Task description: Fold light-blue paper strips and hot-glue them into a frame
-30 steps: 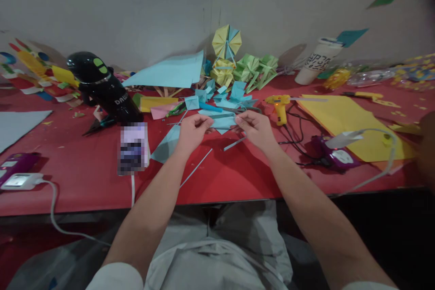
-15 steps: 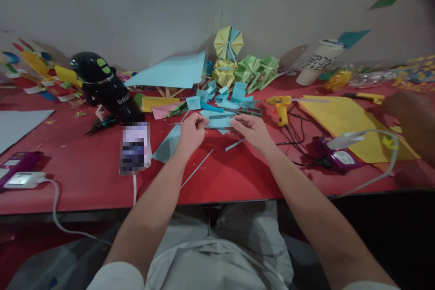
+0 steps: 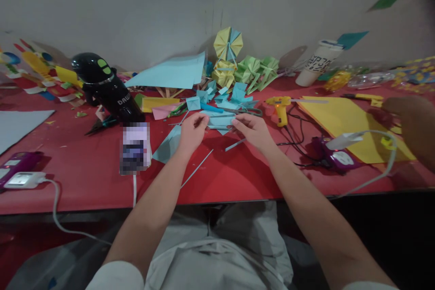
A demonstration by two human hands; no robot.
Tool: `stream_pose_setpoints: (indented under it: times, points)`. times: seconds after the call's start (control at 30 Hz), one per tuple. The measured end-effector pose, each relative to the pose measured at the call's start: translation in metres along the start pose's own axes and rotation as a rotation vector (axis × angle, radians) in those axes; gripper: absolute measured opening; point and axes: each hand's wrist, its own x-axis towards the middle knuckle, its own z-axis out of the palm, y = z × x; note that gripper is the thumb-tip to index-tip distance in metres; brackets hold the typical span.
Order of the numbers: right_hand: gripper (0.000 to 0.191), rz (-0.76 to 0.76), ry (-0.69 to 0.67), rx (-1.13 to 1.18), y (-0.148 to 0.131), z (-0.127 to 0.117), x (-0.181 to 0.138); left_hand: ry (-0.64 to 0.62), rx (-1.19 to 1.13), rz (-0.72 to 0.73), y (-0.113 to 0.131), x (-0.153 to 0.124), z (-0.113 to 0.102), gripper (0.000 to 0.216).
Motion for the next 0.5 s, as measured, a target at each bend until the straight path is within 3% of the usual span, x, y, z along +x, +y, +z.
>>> stream_pose_setpoints:
  times: [0.2, 0.5]
  points:
    - [0.043, -0.070, 0.037, -0.096, -0.0010, -0.0012, -0.0004, 0.031, -0.159, -0.145, 0.0025, 0.0016, 0.0028, 0.020]
    - [0.039, -0.093, -0.056, -0.125, -0.0038, -0.0009, -0.0043, 0.043, -0.325, -0.333, 0.0097, 0.0023, -0.0018, 0.018]
